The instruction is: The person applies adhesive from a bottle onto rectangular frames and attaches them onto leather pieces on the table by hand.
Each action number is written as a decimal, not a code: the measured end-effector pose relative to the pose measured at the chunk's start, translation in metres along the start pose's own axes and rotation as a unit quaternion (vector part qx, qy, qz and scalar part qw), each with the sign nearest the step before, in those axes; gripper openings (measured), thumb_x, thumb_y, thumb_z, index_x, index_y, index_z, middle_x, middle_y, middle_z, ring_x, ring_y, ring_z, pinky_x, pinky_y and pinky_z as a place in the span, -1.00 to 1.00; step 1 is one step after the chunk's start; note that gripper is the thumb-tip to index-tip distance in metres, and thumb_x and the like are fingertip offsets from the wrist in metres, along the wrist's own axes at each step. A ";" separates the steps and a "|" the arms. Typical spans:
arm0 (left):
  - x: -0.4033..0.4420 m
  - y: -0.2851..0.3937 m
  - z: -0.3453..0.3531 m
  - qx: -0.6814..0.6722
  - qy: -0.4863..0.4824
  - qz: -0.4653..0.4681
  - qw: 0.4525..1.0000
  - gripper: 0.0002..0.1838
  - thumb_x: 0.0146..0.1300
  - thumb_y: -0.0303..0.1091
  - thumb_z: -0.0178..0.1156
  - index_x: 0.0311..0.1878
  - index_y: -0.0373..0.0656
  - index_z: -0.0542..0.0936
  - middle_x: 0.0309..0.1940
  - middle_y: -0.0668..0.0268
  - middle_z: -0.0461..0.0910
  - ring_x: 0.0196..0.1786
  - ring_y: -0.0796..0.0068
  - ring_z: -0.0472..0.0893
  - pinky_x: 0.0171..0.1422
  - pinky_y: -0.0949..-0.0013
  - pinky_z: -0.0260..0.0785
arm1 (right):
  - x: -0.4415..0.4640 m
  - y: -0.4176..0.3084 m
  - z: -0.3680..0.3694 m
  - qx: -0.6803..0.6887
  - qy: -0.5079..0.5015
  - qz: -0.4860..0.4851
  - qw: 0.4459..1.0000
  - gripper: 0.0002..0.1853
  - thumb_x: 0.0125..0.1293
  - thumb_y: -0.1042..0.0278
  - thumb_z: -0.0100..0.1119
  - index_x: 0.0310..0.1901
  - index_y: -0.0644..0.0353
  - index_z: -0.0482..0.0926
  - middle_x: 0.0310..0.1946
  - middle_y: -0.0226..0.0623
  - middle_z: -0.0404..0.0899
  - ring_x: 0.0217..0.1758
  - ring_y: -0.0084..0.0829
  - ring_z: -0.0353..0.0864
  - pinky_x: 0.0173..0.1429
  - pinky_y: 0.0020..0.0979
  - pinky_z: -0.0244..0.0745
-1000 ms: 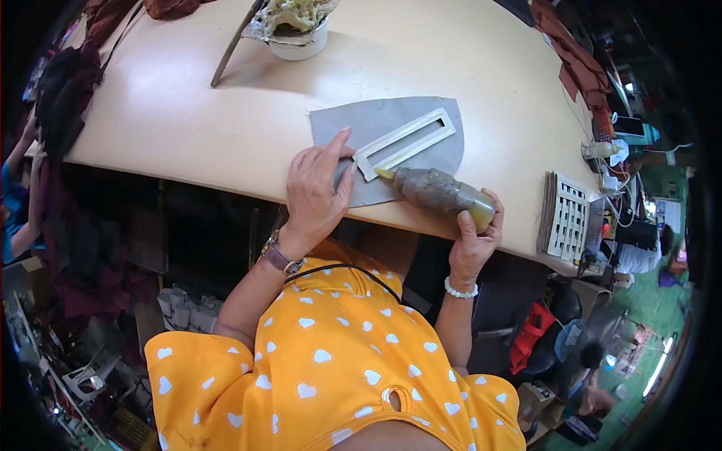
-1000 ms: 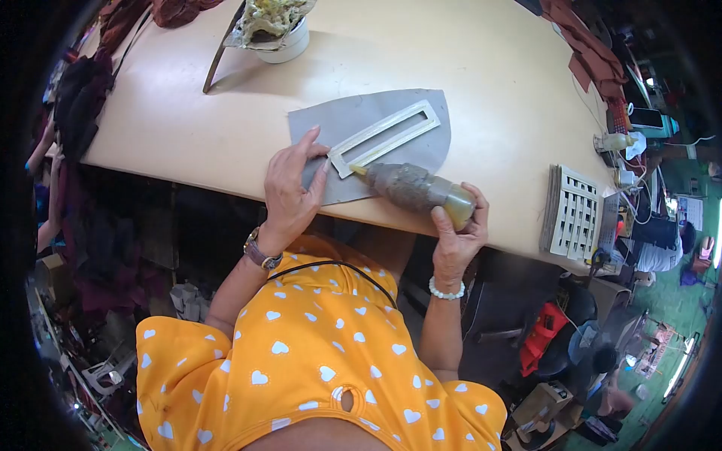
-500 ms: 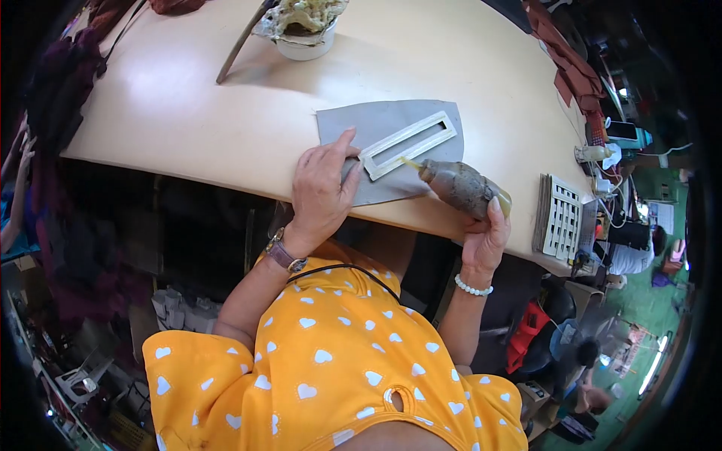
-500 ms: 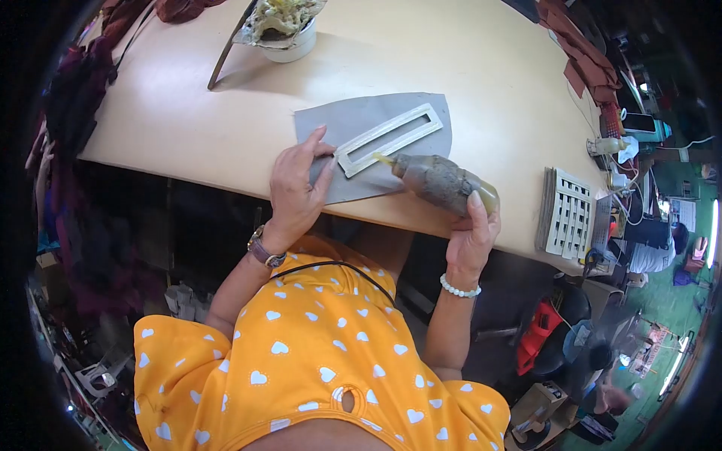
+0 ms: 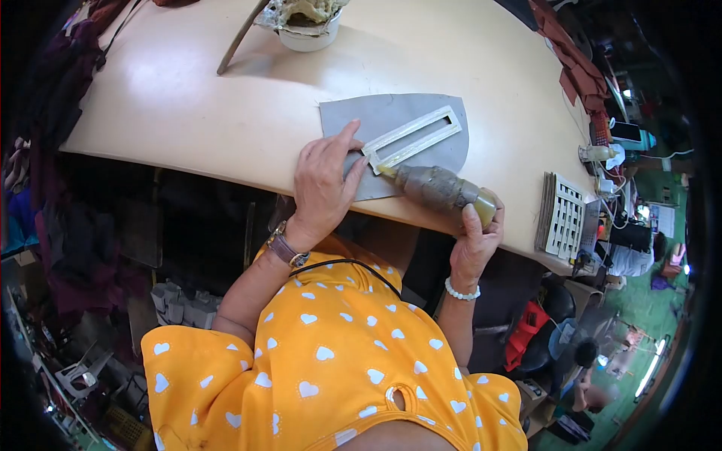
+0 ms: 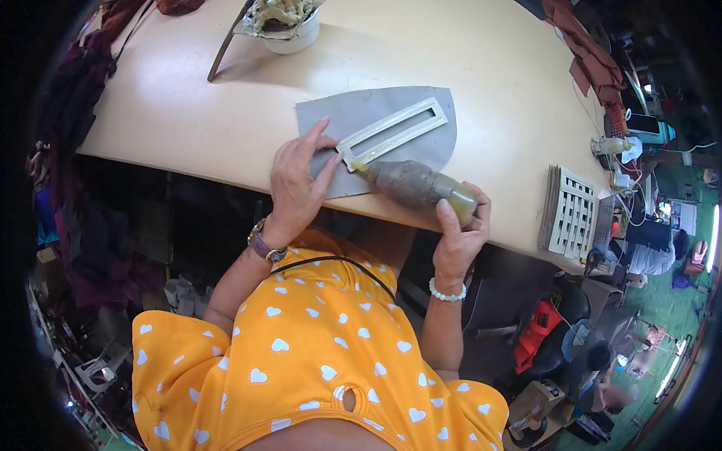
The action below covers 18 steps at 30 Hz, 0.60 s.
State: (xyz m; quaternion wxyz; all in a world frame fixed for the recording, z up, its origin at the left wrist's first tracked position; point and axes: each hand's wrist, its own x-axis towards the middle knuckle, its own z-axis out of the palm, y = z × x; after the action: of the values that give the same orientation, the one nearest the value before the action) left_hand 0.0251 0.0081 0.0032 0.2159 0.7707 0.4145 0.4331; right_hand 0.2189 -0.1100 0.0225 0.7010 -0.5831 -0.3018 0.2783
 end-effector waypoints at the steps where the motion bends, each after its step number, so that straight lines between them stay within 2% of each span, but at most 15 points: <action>1: 0.000 0.000 0.000 0.000 0.000 0.000 1.000 -0.44 0.05 -0.48 0.23 0.20 -0.16 0.39 -0.24 0.31 0.61 -0.15 0.25 0.54 0.05 0.24 0.29 | -0.004 -0.001 0.004 0.007 -0.011 0.009 1.000 -0.56 0.05 0.58 0.32 0.00 0.27 0.42 -0.17 -0.35 0.51 -0.11 -0.59 0.50 -0.02 -0.59 0.41; 5: 0.000 0.000 0.000 0.003 -0.002 -0.002 1.000 -0.45 0.07 -0.48 0.22 0.20 -0.16 0.39 -0.24 0.30 0.61 -0.15 0.25 0.54 0.05 0.24 0.29 | -0.002 0.000 -0.004 0.115 -0.016 0.103 0.988 -0.62 0.18 0.41 0.20 0.04 0.24 0.43 -0.15 -0.36 0.55 -0.12 -0.55 0.54 -0.10 -0.55 0.46; 6: 0.001 0.000 -0.001 0.005 -0.004 -0.002 1.000 -0.45 0.07 -0.48 0.22 0.20 -0.16 0.39 -0.24 0.30 0.62 -0.15 0.25 0.54 0.04 0.24 0.29 | 0.002 0.001 -0.011 0.197 0.023 0.141 0.970 -0.62 0.25 0.27 0.10 0.07 0.23 0.42 -0.07 -0.34 0.56 -0.06 -0.44 0.57 -0.08 -0.46 0.52; 7: 0.001 0.001 -0.001 0.005 -0.004 -0.001 1.000 -0.45 0.07 -0.47 0.22 0.20 -0.16 0.39 -0.24 0.30 0.62 -0.15 0.25 0.54 0.04 0.24 0.29 | 0.013 0.003 -0.023 0.330 0.005 0.161 0.930 -0.59 0.27 0.20 0.08 0.11 0.19 0.41 0.05 -0.13 0.50 0.08 -0.23 0.53 0.08 -0.23 0.52; 9: 0.001 0.001 -0.001 0.007 -0.004 0.001 1.000 -0.46 0.08 -0.47 0.22 0.20 -0.17 0.39 -0.24 0.29 0.62 -0.16 0.25 0.54 0.04 0.24 0.29 | 0.034 0.001 -0.035 0.399 0.008 0.145 0.906 -0.59 0.27 0.23 0.07 0.11 0.21 0.40 0.07 -0.06 0.48 0.10 -0.14 0.51 0.12 -0.16 0.50; 10: 0.002 0.000 -0.001 0.006 -0.003 0.000 1.000 -0.46 0.08 -0.47 0.22 0.19 -0.18 0.40 -0.24 0.29 0.62 -0.16 0.25 0.54 0.04 0.24 0.29 | 0.042 -0.006 -0.031 0.378 0.014 0.112 0.919 -0.58 0.26 0.25 0.08 0.11 0.25 0.38 0.03 -0.05 0.49 0.08 -0.13 0.52 0.15 -0.14 0.49; 13: 0.001 0.001 0.000 0.005 -0.007 0.001 1.000 -0.46 0.07 -0.46 0.24 0.19 -0.19 0.40 -0.25 0.29 0.62 -0.17 0.26 0.54 0.03 0.24 0.29 | 0.070 -0.004 -0.037 0.134 0.068 0.023 0.988 -0.60 0.24 0.27 0.11 0.06 0.29 0.39 -0.03 -0.10 0.50 0.01 -0.21 0.54 0.14 -0.16 0.49; 14: 0.001 0.001 0.000 0.008 -0.008 -0.001 1.000 -0.45 0.06 -0.46 0.24 0.18 -0.20 0.40 -0.25 0.28 0.62 -0.17 0.27 0.54 0.03 0.24 0.29 | 0.073 -0.005 -0.037 0.087 0.080 0.007 0.993 -0.68 0.22 0.34 0.14 -0.03 0.28 0.41 -0.18 -0.25 0.50 -0.14 -0.41 0.54 0.04 -0.38 0.50; 18: 0.001 0.001 0.000 0.012 -0.009 -0.005 1.000 -0.44 0.04 -0.45 0.27 0.18 -0.20 0.41 -0.25 0.28 0.62 -0.17 0.28 0.55 0.03 0.25 0.30 | 0.053 -0.020 -0.036 -0.056 0.008 -0.035 0.998 -0.72 0.20 0.43 0.14 -0.05 0.31 0.47 -0.18 -0.31 0.51 -0.13 -0.58 0.50 -0.06 -0.56 0.45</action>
State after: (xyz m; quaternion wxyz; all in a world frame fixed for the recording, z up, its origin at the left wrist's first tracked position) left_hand 0.0261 0.0085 0.0045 0.2126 0.7748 0.4215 0.4206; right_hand 0.2817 -0.0966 0.0422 0.6791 -0.6129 -0.3316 0.2309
